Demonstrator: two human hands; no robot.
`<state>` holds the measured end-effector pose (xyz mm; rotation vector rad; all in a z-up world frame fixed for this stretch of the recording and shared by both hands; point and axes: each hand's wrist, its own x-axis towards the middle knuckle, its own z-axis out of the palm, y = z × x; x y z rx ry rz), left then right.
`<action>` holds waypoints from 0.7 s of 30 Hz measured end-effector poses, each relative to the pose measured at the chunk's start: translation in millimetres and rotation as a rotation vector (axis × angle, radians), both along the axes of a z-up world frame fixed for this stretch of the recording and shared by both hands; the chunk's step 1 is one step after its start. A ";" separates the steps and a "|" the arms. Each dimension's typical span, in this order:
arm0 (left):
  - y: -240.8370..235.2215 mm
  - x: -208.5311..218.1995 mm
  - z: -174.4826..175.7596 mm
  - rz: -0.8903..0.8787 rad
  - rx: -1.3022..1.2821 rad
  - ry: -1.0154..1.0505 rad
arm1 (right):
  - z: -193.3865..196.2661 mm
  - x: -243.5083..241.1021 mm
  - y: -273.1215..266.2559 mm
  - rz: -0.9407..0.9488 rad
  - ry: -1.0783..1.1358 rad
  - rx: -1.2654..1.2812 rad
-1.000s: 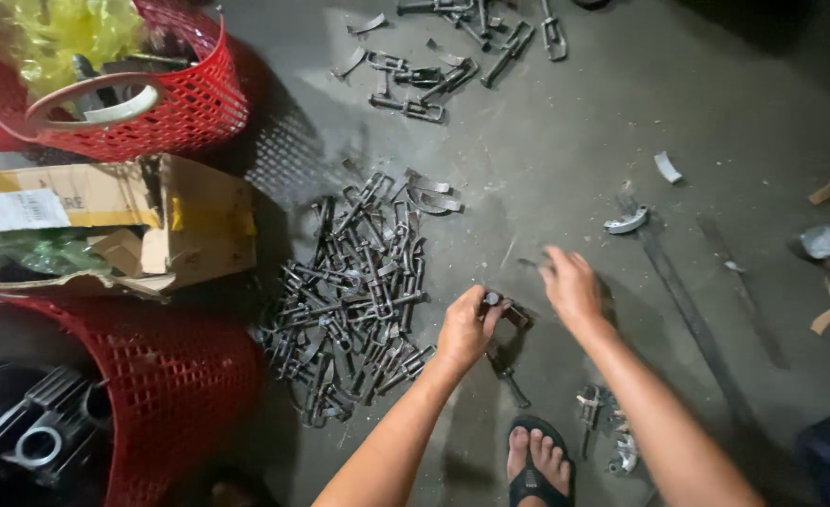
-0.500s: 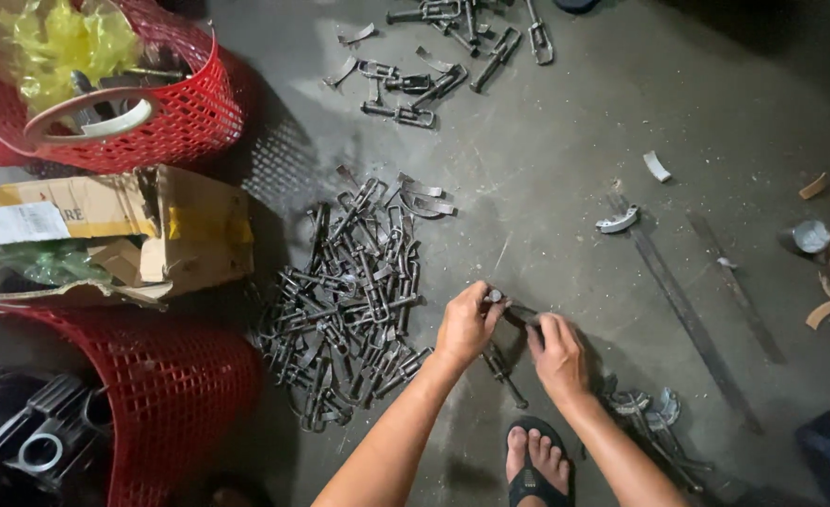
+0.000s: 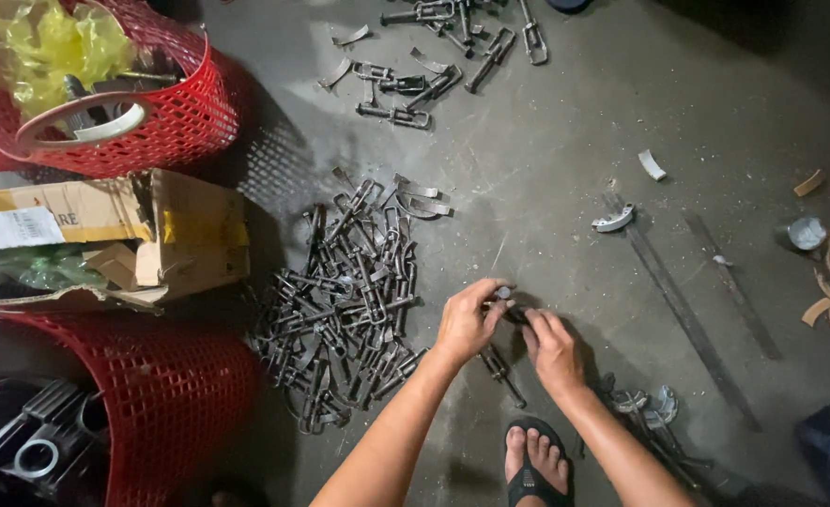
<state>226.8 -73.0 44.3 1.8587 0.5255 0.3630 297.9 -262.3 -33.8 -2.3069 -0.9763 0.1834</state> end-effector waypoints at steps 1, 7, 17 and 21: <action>-1.4 -1.4 -12.8 0.000 0.000 0.000 | 2.6 -0.3 1.2 0.000 0.000 0.000; -0.6 5.9 -23.0 0.061 -0.073 0.127 | 4.5 0.8 3.8 0.005 0.065 0.069; 10.5 8.0 -9.4 -0.112 0.139 0.104 | 4.5 6.9 8.9 0.023 0.058 0.041; 5.9 14.8 -6.9 0.043 0.153 0.261 | 5.1 6.5 10.3 0.033 0.095 0.049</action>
